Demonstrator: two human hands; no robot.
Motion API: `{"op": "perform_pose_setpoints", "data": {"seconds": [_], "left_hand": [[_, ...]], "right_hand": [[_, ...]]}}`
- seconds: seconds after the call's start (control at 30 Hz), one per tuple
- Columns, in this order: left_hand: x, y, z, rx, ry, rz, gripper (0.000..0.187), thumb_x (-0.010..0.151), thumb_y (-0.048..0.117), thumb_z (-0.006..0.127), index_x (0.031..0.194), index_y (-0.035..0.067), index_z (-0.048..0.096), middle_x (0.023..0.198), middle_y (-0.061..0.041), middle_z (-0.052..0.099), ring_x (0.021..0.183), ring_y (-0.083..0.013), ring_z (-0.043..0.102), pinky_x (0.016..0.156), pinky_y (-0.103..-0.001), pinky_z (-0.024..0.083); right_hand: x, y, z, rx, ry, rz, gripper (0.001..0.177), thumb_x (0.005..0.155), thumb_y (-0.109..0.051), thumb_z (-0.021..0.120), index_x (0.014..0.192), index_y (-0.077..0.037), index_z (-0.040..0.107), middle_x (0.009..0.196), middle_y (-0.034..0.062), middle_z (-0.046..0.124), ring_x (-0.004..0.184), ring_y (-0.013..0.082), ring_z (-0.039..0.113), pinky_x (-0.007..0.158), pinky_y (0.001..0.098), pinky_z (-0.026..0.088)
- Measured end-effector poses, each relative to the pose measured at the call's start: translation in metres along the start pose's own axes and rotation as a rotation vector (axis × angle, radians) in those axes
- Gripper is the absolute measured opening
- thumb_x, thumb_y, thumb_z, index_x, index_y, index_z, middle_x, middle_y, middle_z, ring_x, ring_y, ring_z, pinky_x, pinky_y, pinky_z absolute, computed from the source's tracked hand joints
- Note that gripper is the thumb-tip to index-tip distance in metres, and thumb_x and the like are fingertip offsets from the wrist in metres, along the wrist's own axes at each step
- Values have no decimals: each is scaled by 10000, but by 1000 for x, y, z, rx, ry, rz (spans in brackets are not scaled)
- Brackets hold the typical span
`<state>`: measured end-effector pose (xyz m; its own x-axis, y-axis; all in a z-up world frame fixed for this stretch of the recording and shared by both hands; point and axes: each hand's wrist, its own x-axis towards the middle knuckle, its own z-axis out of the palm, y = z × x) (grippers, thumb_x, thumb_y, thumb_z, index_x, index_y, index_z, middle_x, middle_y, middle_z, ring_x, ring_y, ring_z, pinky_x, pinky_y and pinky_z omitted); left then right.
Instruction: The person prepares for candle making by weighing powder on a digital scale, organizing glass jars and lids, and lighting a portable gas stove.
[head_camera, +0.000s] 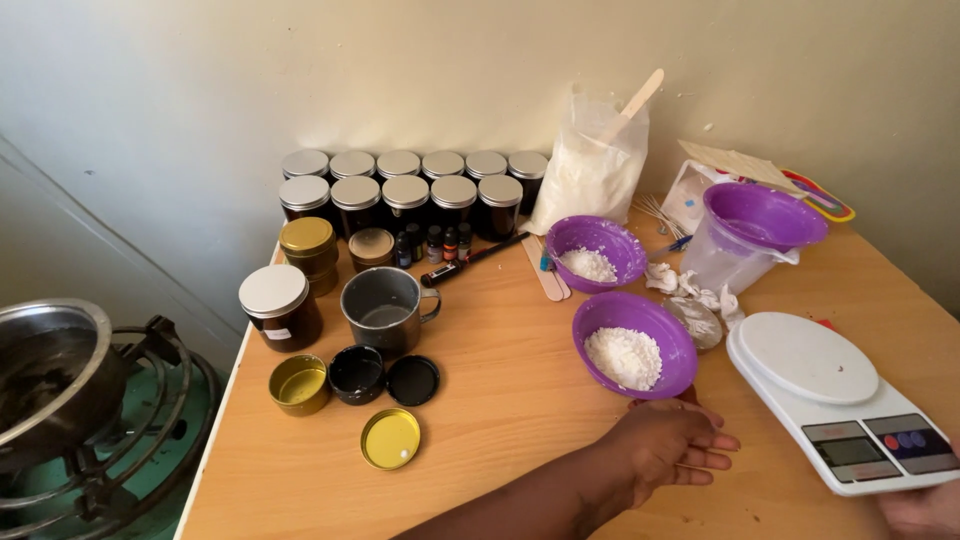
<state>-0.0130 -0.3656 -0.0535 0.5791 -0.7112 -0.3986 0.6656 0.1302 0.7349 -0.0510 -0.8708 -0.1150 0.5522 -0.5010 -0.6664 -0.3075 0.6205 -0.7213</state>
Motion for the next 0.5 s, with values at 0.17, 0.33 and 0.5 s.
{"op": "perform_pose_setpoints", "data": {"seconds": [0.17, 0.33, 0.5], "left_hand": [[-19, 18, 1, -28, 61, 4, 235, 977, 191, 607, 1211, 186, 611, 1151, -9, 798, 904, -107, 754, 821, -282, 596], [-18, 19, -4, -28, 74, 31, 291, 958, 234, 594, 1237, 169, 640, 1113, 4, 796, 874, -107, 751, 803, -285, 588], [-30, 26, -7, -19, 100, 33, 288, 952, 224, 602, 1226, 157, 656, 1122, 0, 803, 915, -113, 753, 813, -282, 582]], "right_hand": [[64, 74, 16, -28, 103, -422, 449, 1075, -748, 474, 1451, -536, 598, 1480, -321, 693, 1363, -74, 682, 1168, 287, 579], [61, 85, 23, -266, 208, -863, 197, 1168, -374, 398, 1282, -304, 542, 1233, -28, 620, 1074, 166, 606, 890, 343, 488], [-18, 98, 69, -499, 493, -1039, 313, 1067, -162, 510, 1350, -145, 641, 1090, 64, 647, 866, 252, 600, 662, 458, 465]]}}
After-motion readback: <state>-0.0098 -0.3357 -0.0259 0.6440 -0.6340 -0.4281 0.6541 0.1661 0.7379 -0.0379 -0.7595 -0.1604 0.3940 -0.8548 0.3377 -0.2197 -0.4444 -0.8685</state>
